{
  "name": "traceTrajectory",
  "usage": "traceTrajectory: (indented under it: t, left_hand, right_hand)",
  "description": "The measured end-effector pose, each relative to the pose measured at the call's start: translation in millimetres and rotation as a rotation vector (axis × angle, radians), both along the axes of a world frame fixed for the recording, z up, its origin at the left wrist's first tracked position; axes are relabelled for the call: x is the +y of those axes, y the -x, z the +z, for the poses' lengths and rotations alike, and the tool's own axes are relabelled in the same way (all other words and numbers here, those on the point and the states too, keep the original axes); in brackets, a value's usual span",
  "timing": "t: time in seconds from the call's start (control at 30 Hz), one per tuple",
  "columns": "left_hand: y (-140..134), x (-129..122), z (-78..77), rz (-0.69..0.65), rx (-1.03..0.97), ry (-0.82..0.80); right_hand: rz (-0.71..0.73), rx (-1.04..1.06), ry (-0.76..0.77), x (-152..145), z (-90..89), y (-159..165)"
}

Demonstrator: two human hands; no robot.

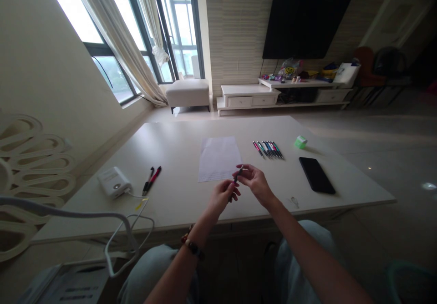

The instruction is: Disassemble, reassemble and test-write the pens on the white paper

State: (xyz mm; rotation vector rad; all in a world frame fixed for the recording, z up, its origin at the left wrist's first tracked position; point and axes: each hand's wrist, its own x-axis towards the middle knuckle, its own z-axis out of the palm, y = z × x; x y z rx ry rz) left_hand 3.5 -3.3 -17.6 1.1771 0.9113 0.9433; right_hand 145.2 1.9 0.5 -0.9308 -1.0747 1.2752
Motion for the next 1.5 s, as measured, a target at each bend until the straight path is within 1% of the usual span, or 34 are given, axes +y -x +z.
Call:
traceTrajectory:
  t: [0.07,0.17,0.33,0.4,0.5,0.57,0.6,0.63,0.67,0.77,0.83,0.9,0.97,1.03,1.1,1.17,1.23,1.3,1.4,1.5]
  left_hand:
    - [-1,0,-0.1,-0.012,-0.031,0.034]
    - [-2,0,0.2,-0.027,-0.031,0.07]
    - [-5,-2,1.3,-0.003,0.033,0.019]
    - [-6,-4,1.1,-0.007,0.045,-0.002]
    - [-6,-5,-0.7,-0.006,0.056,-0.01]
    - [-5,-4,-2.6,0.003,0.06,-0.007]
    - [-5,-4,-3.6,0.01,0.058,-0.005]
    - [-5,-3,-4.4,0.021,0.052,-0.004]
    - [-4,-3,-5.0,0.034,0.045,-0.004]
    - [-2,-2,-5.2,0.085,0.023,0.0]
    - [-1,-2,-4.7,0.116,0.021,0.009]
    - [0,-3,-4.3,0.133,0.023,0.019]
    - [0,-3,-4.4,0.143,0.03,0.031]
    - [1,-3,-4.9,0.151,0.038,0.039]
    - [2,-3,-5.4,0.155,0.042,0.046]
    - [2,-4,-6.2,0.144,0.038,0.054]
    - [1,-5,-7.7,0.118,0.034,0.06]
    - [-1,-5,-10.0,0.083,0.036,0.059]
    - [-3,-6,-13.6,0.048,0.044,0.058]
    - [-5,-8,-14.5,0.042,0.054,0.066]
  right_hand:
    - [0.015,0.056,-0.011,0,2.1,-2]
    - [-0.02,0.126,-0.032,1,2.5,-6]
    - [-0.019,0.044,-0.053,2,1.3,-4]
    - [-0.091,0.055,-0.081,3,3.6,-5]
    - [-0.268,0.155,-0.1,7,9.0,-15]
    - [-0.357,0.175,-0.069,11,9.8,-25]
    - [-0.381,0.138,-0.039,12,8.2,-30]
    - [-0.387,0.057,-0.002,13,5.2,-34]
    - [-0.366,-0.071,0.039,14,0.7,-37]
    - [-0.23,-0.597,0.137,12,-17.6,-36]
    - [-0.18,-0.911,0.138,9,-28.7,-31]
    - [-0.19,-1.095,0.105,7,-35.6,-26]
    - [-0.197,-1.157,0.078,5,-37.6,-24]
    - [-0.208,-1.132,0.063,5,-35.5,-23]
    - [-0.231,-1.023,0.03,6,-30.7,-23]
    - [-0.215,-0.813,-0.023,6,-24.7,-22]
    - [-0.145,-0.576,-0.06,6,-19.4,-18]
    - [-0.092,-0.42,-0.061,5,-15.8,-13]
    - [-0.087,-0.336,-0.037,3,-13.1,-5]
    - [-0.065,-0.276,-0.007,3,-10.3,-1]
